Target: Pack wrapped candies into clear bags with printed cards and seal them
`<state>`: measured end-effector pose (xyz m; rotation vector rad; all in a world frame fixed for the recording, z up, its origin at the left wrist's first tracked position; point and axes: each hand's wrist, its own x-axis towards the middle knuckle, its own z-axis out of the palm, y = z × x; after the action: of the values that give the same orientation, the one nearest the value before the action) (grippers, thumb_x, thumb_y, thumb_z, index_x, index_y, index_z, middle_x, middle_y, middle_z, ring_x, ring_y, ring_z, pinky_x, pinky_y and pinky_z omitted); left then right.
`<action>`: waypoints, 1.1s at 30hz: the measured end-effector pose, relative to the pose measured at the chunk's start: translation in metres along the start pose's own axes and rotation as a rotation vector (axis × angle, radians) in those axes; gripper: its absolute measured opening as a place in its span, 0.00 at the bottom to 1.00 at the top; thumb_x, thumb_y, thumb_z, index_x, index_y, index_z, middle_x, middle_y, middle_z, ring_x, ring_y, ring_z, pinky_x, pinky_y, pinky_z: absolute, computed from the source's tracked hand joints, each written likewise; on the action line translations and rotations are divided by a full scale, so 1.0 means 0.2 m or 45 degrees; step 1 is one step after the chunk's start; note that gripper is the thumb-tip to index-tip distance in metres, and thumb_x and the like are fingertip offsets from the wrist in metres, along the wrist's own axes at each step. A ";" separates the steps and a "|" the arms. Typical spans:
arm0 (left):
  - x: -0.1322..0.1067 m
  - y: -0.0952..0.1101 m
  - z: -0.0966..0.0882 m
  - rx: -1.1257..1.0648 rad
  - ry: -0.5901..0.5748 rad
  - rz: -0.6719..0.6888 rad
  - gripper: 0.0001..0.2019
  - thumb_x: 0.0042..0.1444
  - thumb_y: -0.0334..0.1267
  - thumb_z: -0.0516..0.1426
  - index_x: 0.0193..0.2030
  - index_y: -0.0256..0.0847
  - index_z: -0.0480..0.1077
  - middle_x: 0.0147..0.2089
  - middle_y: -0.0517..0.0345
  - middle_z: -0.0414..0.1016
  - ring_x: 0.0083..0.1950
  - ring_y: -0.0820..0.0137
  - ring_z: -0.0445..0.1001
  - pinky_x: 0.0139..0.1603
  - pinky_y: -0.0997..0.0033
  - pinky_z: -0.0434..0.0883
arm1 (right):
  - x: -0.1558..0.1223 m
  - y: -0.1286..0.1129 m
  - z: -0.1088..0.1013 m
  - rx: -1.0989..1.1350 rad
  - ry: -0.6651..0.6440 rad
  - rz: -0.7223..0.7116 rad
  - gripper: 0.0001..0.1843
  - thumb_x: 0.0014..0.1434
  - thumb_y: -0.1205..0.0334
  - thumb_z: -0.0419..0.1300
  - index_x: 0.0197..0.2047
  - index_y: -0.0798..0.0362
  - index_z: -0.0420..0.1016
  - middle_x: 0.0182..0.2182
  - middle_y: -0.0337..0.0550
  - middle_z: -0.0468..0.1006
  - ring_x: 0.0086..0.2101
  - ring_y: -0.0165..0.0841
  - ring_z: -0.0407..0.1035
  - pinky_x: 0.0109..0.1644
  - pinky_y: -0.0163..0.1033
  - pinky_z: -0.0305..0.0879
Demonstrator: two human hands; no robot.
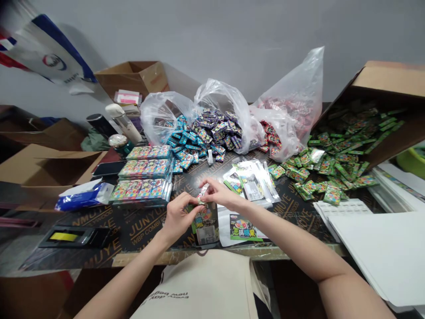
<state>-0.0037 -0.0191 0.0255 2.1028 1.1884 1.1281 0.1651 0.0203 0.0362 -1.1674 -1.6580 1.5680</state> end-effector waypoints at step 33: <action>-0.13 -0.04 0.06 -1.298 0.174 -0.914 0.15 0.48 0.41 0.61 0.41 0.37 0.74 0.41 0.52 0.77 0.42 0.67 0.73 0.45 0.70 0.67 | -0.19 0.06 0.28 0.520 1.159 -0.414 0.22 0.60 0.53 0.49 0.56 0.45 0.56 0.52 0.47 0.67 0.37 0.32 0.72 0.49 0.45 0.64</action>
<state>-0.0039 -0.0373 0.0018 0.7597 0.9640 1.1496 0.1364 -0.0401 0.0219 -1.0744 -0.8181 0.8807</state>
